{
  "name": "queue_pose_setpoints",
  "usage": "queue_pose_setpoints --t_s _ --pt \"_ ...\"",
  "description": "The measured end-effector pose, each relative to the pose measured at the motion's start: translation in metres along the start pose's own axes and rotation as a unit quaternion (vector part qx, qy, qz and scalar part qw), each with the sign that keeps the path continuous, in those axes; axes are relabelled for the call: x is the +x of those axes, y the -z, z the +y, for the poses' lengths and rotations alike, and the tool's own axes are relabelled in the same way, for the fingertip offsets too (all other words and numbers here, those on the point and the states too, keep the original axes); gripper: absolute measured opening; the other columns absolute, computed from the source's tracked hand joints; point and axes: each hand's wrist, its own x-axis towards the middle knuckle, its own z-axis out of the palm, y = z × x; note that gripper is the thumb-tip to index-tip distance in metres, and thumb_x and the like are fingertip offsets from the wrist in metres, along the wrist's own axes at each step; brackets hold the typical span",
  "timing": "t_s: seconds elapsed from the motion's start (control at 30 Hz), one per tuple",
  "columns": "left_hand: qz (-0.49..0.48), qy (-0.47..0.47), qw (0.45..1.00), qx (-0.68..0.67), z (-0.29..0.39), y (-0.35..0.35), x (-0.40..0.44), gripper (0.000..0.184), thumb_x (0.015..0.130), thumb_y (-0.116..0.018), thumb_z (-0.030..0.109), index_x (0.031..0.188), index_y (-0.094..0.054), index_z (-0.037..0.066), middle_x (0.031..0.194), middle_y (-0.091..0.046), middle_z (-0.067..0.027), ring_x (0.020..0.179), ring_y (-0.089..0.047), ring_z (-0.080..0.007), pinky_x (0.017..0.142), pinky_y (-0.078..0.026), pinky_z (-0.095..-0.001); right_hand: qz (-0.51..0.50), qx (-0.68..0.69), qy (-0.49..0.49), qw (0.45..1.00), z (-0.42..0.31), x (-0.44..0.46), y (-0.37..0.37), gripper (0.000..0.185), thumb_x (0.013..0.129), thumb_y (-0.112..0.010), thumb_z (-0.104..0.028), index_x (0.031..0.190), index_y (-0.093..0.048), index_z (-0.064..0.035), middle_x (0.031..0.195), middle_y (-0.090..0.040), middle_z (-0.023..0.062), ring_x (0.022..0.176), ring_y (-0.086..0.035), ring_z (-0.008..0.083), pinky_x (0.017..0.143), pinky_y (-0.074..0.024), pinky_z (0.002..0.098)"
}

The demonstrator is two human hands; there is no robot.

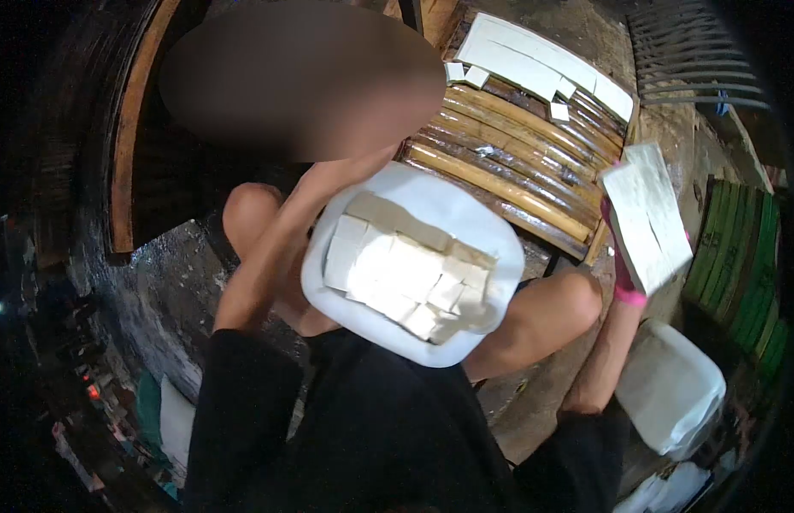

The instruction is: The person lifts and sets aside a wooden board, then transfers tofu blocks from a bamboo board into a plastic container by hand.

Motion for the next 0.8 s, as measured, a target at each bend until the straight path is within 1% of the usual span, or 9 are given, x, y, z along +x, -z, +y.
queue_pose_setpoints --t_s 0.07,0.17,0.33,0.47,0.6,0.63,0.7,0.77,0.8 --pt "0.022 -0.045 0.998 -0.036 0.001 -0.006 0.020 0.040 0.100 -0.045 0.036 0.112 -0.065 0.004 0.096 -0.068 -0.0114 0.089 -0.066 -0.0203 0.079 -0.051 -0.0324 0.003 -0.014 0.003 1.000 -0.011 -0.051 -0.022 0.067 0.085 -0.049 -0.058 0.131 -0.048 -0.0091 0.133 -0.051 0.0071 0.122 -0.047 0.0270 0.102 -0.0387 0.0449" --pt "-0.008 -0.084 0.995 -0.044 0.007 -0.003 0.033 0.042 0.104 -0.036 0.032 0.114 -0.063 0.002 0.104 -0.066 -0.0092 0.093 -0.062 -0.0158 0.086 -0.049 -0.0299 -0.019 -0.063 -0.019 0.998 -0.002 -0.113 -0.077 0.065 0.083 -0.052 -0.057 0.128 -0.051 -0.0102 0.129 -0.053 0.0058 0.118 -0.050 0.0259 0.100 -0.0400 0.0433" --pt "-0.012 -0.074 0.992 -0.097 0.015 0.016 0.016 0.043 0.103 -0.039 0.036 0.114 -0.064 0.002 0.103 -0.067 -0.0092 0.094 -0.062 -0.0161 0.085 -0.049 -0.0295 -0.074 -0.185 -0.049 0.979 0.039 -0.167 -0.168 0.061 0.081 -0.058 -0.056 0.123 -0.056 -0.0120 0.124 -0.058 0.0036 0.113 -0.054 0.0240 0.097 -0.0421 0.0407" --pt "0.008 -0.089 0.984 -0.156 0.016 0.033 0.006 0.044 0.102 -0.040 0.036 0.113 -0.063 0.000 0.103 -0.067 -0.0099 0.093 -0.062 -0.0163 0.086 -0.048 -0.0298 -0.122 -0.320 0.000 0.939 0.066 -0.183 -0.217 0.058 0.079 -0.062 -0.055 0.119 -0.061 -0.0134 0.119 -0.062 0.0018 0.109 -0.057 0.0226 0.095 -0.0438 0.0387" --pt "0.021 -0.103 0.977 -0.183 0.017 0.044 0.000 0.044 0.102 -0.042 0.035 0.113 -0.062 -0.003 0.104 -0.066 -0.0108 0.092 -0.061 -0.0163 0.086 -0.048 -0.0294 -0.172 -0.450 0.091 0.871 0.079 -0.186 -0.245 0.055 0.077 -0.067 -0.054 0.115 -0.065 -0.0148 0.114 -0.065 0.0000 0.104 -0.061 0.0211 0.093 -0.0454 0.0366" --pt "0.025 -0.114 0.973 -0.199 0.016 0.044 0.000 0.041 0.102 -0.044 0.033 0.112 -0.063 -0.002 0.104 -0.066 -0.0108 0.092 -0.061 -0.0157 0.084 -0.048 -0.0287 -0.187 -0.460 0.088 0.864 0.081 -0.184 -0.251 0.054 0.077 -0.068 -0.054 0.114 -0.066 -0.0152 0.113 -0.066 -0.0004 0.103 -0.062 0.0207 0.092 -0.0459 0.0361" --pt "0.019 -0.109 0.974 -0.200 0.019 0.047 0.000 0.037 0.101 -0.046 0.030 0.111 -0.063 -0.001 0.103 -0.067 -0.0100 0.091 -0.061 -0.0150 0.083 -0.048 -0.0283 -0.225 -0.407 0.000 0.885 0.083 -0.181 -0.262 0.053 0.076 -0.070 -0.054 0.112 -0.068 -0.0159 0.111 -0.068 -0.0013 0.101 -0.063 0.0200 0.091 -0.0467 0.0350" --pt "0.017 -0.100 0.976 -0.193 0.020 0.047 -0.001 0.031 0.100 -0.050 0.025 0.110 -0.064 0.000 0.102 -0.067 -0.0077 0.090 -0.061 -0.0135 0.082 -0.049 -0.0271 -0.259 -0.264 -0.166 0.914 0.087 -0.163 -0.273 0.047 0.089 -0.054 -0.049 0.120 -0.060 -0.0137 0.120 -0.062 0.0028 0.106 -0.060 0.0200 0.095 -0.0467 0.0370" --pt "0.013 -0.097 0.974 -0.204 0.022 0.047 -0.003 0.030 0.100 -0.050 0.024 0.110 -0.064 0.000 0.102 -0.067 -0.0073 0.090 -0.061 -0.0133 0.082 -0.049 -0.0268 -0.261 -0.203 -0.143 0.933 0.107 -0.153 -0.270 0.049 0.090 -0.052 -0.050 0.121 -0.059 -0.0132 0.121 -0.061 0.0044 0.108 -0.059 0.0213 0.096 -0.0460 0.0382"
